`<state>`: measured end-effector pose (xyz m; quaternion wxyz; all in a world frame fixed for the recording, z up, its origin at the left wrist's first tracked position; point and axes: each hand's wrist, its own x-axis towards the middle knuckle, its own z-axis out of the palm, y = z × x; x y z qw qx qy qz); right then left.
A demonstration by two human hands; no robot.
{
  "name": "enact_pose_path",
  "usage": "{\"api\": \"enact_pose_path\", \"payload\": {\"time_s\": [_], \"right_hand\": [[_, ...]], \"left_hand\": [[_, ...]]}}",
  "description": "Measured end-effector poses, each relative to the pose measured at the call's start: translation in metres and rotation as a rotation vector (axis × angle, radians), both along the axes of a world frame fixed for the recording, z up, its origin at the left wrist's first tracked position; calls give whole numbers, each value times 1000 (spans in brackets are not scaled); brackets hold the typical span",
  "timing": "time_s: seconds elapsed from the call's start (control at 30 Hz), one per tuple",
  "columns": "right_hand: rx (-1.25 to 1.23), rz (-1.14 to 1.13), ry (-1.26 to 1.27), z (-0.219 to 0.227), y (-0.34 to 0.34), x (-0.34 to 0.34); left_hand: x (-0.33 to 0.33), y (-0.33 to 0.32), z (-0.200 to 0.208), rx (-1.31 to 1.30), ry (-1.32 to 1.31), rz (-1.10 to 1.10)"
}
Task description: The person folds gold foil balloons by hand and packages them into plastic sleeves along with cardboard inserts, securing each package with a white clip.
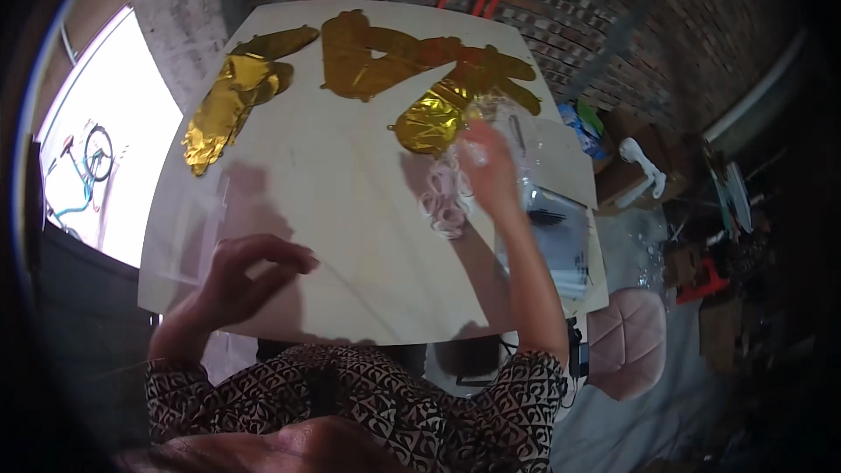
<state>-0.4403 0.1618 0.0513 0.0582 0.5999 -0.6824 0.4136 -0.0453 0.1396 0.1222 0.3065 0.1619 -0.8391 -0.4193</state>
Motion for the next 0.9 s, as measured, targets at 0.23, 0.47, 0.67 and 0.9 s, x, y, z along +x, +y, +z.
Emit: {"api": "enact_pose_path", "payload": {"time_s": [0.23, 0.47, 0.67, 0.9], "right_hand": [[346, 132, 881, -57, -205, 66], [434, 48, 565, -82, -308, 57], [379, -82, 392, -74, -316, 65], [431, 76, -270, -62, -339, 33]], "left_hand": [[-22, -3, 67, -1073, 203, 149], [45, -51, 71, -990, 4, 284], [61, -103, 68, -959, -74, 305], [-64, -282, -56, -656, -319, 155]]}}
